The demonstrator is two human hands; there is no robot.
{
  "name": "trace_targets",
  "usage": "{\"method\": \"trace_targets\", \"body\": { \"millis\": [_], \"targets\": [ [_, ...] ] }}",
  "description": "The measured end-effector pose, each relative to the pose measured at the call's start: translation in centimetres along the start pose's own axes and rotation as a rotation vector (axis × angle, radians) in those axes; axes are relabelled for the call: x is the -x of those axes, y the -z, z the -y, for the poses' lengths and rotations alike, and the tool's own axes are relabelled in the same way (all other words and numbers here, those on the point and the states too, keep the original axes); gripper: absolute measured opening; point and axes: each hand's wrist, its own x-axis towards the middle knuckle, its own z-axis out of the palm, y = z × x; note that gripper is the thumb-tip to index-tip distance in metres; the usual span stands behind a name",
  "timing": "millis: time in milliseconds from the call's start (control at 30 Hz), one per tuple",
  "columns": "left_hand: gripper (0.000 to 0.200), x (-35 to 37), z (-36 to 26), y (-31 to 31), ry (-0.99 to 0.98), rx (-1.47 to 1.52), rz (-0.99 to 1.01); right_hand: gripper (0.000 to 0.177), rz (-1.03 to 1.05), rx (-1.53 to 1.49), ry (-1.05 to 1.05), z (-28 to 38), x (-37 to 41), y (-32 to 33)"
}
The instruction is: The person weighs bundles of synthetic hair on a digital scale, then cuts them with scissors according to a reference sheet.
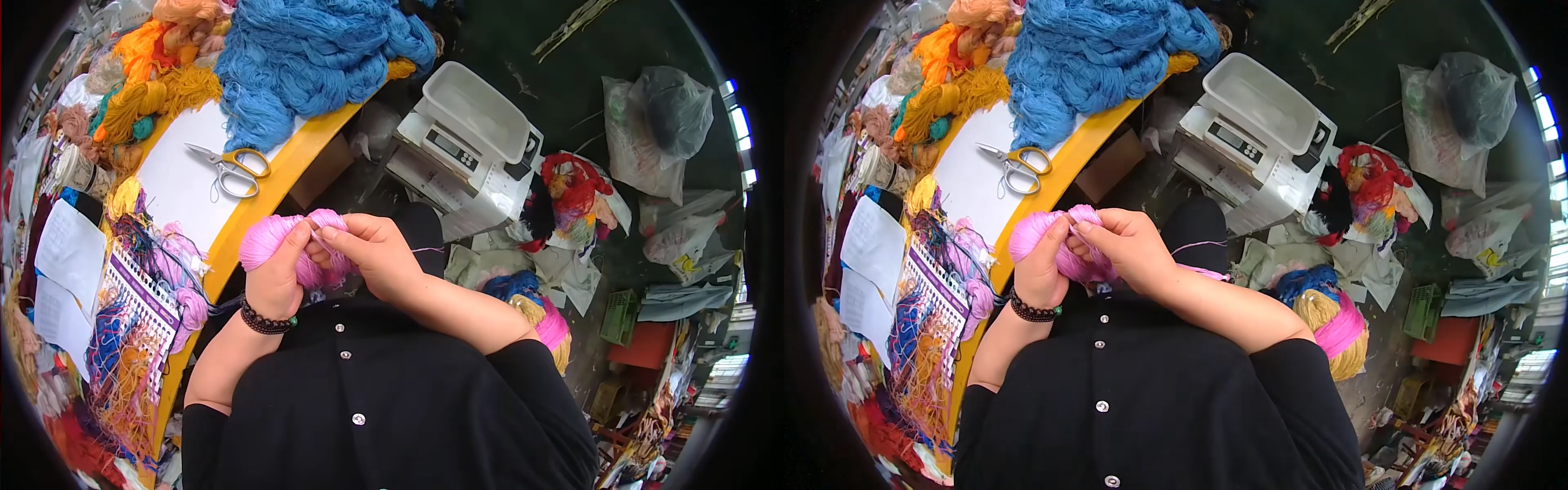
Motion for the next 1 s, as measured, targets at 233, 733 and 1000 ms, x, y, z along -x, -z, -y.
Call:
{"method": "trace_targets", "body": {
  "millis": [233,733,1000],
  "targets": [
    [0.013,0.1,-0.1,0.0,-0.06,-0.146,0.029,0.018,-0.011,0.017,0.001,-0.5,0.3,0.1],
    [0.015,-0.1,-2.1,2.6,0.069,0.362,0.302,0.013,-0.038,-0.291,0.043,2.7,-0.1,2.6],
    [0.021,4.0,0.2,15.6,0.516,-0.328,0.064,0.017,-0.325,0.826,0.497,25.7,4.5,0.7]
  ]
}}
